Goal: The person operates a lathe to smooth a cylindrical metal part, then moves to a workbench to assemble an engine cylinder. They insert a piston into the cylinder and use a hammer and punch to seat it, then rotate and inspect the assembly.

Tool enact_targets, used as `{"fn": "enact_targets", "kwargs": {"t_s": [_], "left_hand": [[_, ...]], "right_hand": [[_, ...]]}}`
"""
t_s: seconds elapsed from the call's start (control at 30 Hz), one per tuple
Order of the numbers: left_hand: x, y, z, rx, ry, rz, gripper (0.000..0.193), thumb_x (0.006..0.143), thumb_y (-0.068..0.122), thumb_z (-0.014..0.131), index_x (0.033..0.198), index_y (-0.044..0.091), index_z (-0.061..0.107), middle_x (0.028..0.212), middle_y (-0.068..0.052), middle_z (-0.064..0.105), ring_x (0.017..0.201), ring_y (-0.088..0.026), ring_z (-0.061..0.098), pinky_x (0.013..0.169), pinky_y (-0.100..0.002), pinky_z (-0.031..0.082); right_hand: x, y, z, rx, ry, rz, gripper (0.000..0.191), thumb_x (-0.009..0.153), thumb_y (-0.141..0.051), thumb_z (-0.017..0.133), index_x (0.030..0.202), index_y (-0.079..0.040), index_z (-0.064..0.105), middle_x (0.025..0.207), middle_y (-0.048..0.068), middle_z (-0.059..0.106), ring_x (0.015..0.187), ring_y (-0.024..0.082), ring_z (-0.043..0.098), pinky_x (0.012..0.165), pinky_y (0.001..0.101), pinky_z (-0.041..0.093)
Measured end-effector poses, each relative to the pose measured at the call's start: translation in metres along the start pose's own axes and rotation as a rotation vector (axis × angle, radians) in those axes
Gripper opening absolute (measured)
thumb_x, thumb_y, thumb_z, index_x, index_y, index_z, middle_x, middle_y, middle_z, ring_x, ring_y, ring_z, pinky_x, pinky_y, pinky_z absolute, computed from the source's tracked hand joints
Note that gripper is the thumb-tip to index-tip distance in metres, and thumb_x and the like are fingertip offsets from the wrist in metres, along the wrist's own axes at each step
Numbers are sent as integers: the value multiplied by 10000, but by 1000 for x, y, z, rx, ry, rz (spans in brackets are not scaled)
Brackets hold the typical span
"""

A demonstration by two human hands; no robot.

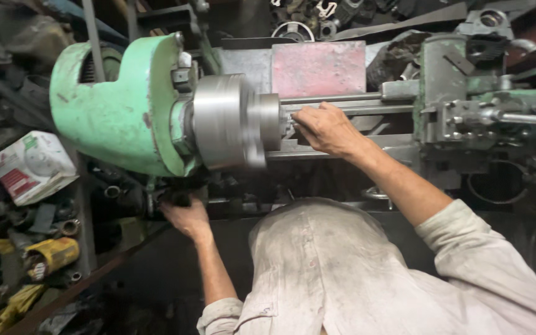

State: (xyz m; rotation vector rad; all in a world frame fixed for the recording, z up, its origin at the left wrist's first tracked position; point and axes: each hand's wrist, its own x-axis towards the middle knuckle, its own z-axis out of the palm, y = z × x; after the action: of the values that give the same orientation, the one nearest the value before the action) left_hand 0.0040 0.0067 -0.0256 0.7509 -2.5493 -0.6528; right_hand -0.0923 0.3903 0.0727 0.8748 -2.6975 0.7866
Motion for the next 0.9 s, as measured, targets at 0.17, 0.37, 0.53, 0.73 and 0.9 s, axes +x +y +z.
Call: {"fn": "enact_targets", "kwargs": {"t_s": [0.17, 0.37, 0.53, 0.73, 0.9], "left_hand": [[1, -1, 3, 22, -5, -73, 847, 863, 274, 796, 1470, -160, 396, 1483, -402, 439, 1402, -521, 411, 1188, -519, 331], [0, 3, -3, -13, -60, -147, 827, 864, 264, 738, 1506, -128, 394, 1519, -376, 425, 1425, -509, 400, 1198, -507, 325], [3, 3, -1, 41, -79, -165, 840, 873, 304, 765, 1476, -142, 385, 1515, -391, 404, 1422, -512, 390, 1194, -513, 320], [3, -1, -1, -15, -138, -203, 754, 862, 242, 713, 1448, -134, 423, 1475, -369, 461, 1384, -510, 431, 1173, -521, 346], [0, -6, 1, -7, -48, -121, 784, 867, 241, 749, 1444, -170, 412, 1459, -398, 453, 1367, -524, 427, 1156, -524, 348]], "right_hand": [[-5, -2, -12, 54, -62, 123, 163, 997, -181, 685, 1108, -70, 642, 982, 112, 664, 909, 326, 645, 788, 437, 502], [-33, -13, -29, 99, -256, 383, 199, 1013, -189, 609, 1143, -44, 651, 1037, 163, 667, 1018, 374, 633, 856, 484, 505], [-35, -13, -25, 193, -2, 340, 225, 1026, -162, 596, 1188, -13, 639, 1093, 191, 639, 1059, 393, 618, 922, 459, 498], [-18, -10, -10, 216, 15, 285, 205, 1031, -114, 607, 1198, 2, 634, 1077, 186, 613, 1065, 387, 600, 944, 454, 488], [-9, -3, 6, 195, 10, 162, 212, 996, -74, 649, 1185, 18, 621, 1091, 198, 639, 1037, 391, 617, 926, 453, 510]]}}
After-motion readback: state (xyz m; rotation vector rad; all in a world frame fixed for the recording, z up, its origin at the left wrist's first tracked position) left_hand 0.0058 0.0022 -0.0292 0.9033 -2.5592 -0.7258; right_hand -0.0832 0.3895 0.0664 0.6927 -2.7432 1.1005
